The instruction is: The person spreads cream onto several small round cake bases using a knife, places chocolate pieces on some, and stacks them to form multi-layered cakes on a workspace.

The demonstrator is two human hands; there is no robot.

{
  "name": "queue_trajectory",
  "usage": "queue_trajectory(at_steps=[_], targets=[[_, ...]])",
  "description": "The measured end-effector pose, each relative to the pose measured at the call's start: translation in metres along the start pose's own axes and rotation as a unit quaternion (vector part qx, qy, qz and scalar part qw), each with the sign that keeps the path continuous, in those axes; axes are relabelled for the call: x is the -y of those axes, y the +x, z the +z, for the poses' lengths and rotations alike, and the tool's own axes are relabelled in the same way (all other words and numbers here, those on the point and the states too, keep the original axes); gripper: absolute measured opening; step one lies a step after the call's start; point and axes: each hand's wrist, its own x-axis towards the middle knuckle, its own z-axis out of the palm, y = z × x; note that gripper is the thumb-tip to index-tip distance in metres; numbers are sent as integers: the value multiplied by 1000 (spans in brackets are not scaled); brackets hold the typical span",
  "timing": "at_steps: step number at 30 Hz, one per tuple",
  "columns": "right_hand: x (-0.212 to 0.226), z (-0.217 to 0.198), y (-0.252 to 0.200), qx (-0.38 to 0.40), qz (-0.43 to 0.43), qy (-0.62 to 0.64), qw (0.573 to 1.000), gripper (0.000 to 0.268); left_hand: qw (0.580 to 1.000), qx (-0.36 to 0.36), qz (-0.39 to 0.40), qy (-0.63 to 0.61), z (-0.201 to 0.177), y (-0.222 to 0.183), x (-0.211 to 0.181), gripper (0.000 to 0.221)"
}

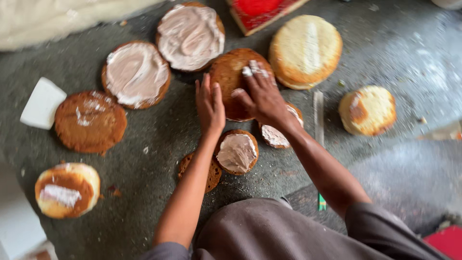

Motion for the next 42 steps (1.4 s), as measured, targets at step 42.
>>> queue_trajectory(at_steps=[42], targets=[[-128,14,-307,-89,435,18,896,79,934,-17,-217,-283,-270,-140,39,66]])
